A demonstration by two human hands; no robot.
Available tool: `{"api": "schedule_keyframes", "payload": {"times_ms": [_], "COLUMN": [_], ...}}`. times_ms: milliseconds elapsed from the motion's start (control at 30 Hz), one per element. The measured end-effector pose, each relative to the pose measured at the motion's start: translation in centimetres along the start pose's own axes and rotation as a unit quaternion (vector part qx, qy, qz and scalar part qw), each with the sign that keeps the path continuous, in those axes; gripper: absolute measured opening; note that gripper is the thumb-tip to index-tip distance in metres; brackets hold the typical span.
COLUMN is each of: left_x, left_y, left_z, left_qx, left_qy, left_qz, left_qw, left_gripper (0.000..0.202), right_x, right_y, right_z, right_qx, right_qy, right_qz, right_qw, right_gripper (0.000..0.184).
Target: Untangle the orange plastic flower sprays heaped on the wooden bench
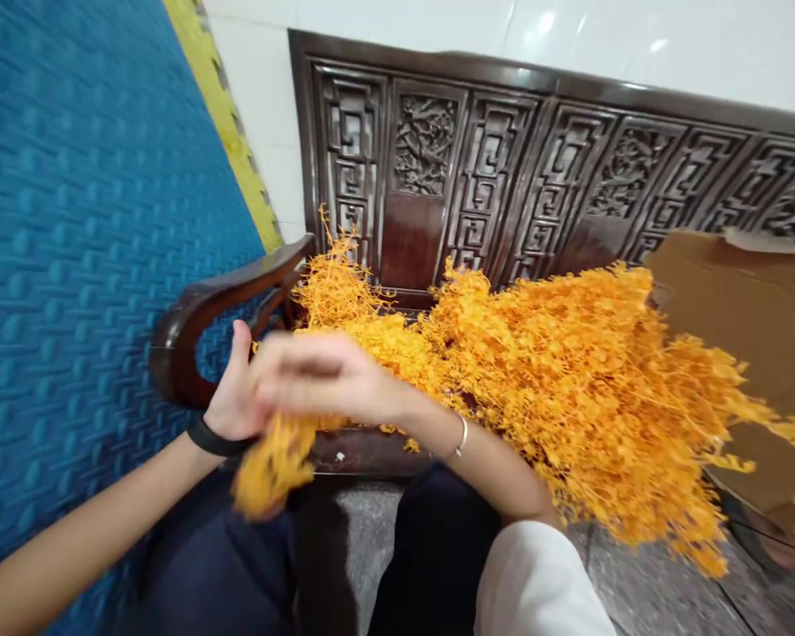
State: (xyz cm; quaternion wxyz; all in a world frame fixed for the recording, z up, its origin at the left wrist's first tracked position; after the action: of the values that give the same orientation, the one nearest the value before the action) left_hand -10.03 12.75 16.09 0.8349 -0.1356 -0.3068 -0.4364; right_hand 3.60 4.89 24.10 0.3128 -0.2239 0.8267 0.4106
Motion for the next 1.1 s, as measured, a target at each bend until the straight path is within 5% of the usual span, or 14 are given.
{"api": "schedule_keyframes", "payload": {"times_ms": [133,233,300,400,500,567,633,767,1000,1100], "left_x": [-0.3,-0.1,0.2,0.5,0.3,0.0,-0.3,-0.8,-1.7,-2.3], "left_y": [0.8,1.3,1.5,1.5,1.5,1.4,1.4,1.2,0.8,1.1], "left_z": [2.4,3.4,3.5,2.8,1.7,0.9,0.0,-1.1,-1.4,-1.3], "left_qx": [0.061,0.114,0.137,0.150,0.138,0.107,0.081,0.078,-0.059,-0.030], "left_qy": [0.005,0.071,0.140,0.231,0.291,0.333,0.376,0.472,0.585,0.537], "left_qz": [0.109,0.163,0.154,0.108,0.074,0.049,0.029,0.014,-0.138,-0.208], "left_qw": [0.992,0.978,0.968,0.955,0.944,0.936,0.923,0.878,0.797,0.817], "left_gripper": [0.061,0.048,0.040,0.035,0.047,0.044,0.040,0.040,0.050,0.058], "right_x": [4.1,4.8,4.0,2.2,1.0,0.6,0.4,0.6,1.0,0.3], "right_y": [-1.1,-1.8,-2.4,-3.5,-4.3,-4.5,-4.6,-4.9,-5.9,-6.3], "right_z": [0.0,0.2,0.9,3.1,6.4,8.5,10.0,11.0,11.1,11.0], "right_qx": [-0.106,-0.185,-0.189,-0.106,0.004,0.070,0.133,0.219,0.231,0.246], "right_qy": [-0.044,-0.027,0.007,0.037,0.069,0.119,0.201,0.333,0.392,0.386], "right_qz": [-0.145,-0.125,-0.024,0.207,0.433,0.493,0.464,0.331,0.384,0.378], "right_qw": [0.983,0.974,0.982,0.972,0.899,0.859,0.852,0.855,0.803,0.805], "right_gripper": [0.026,0.020,0.013,0.014,0.019,0.014,0.013,0.054,0.024,0.021]}}
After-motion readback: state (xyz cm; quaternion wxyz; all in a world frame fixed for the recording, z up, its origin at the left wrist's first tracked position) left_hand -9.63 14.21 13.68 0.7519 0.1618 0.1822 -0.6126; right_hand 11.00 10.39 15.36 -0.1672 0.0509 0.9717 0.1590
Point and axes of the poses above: each hand's wrist, its own y-axis towards the middle knuckle, its own x-axis out of the palm, z = x × y, the point moved 1 cm from there along y, towards the middle knuckle, and after that the axes turned 1 degree about -z, right-handed, at the moved point
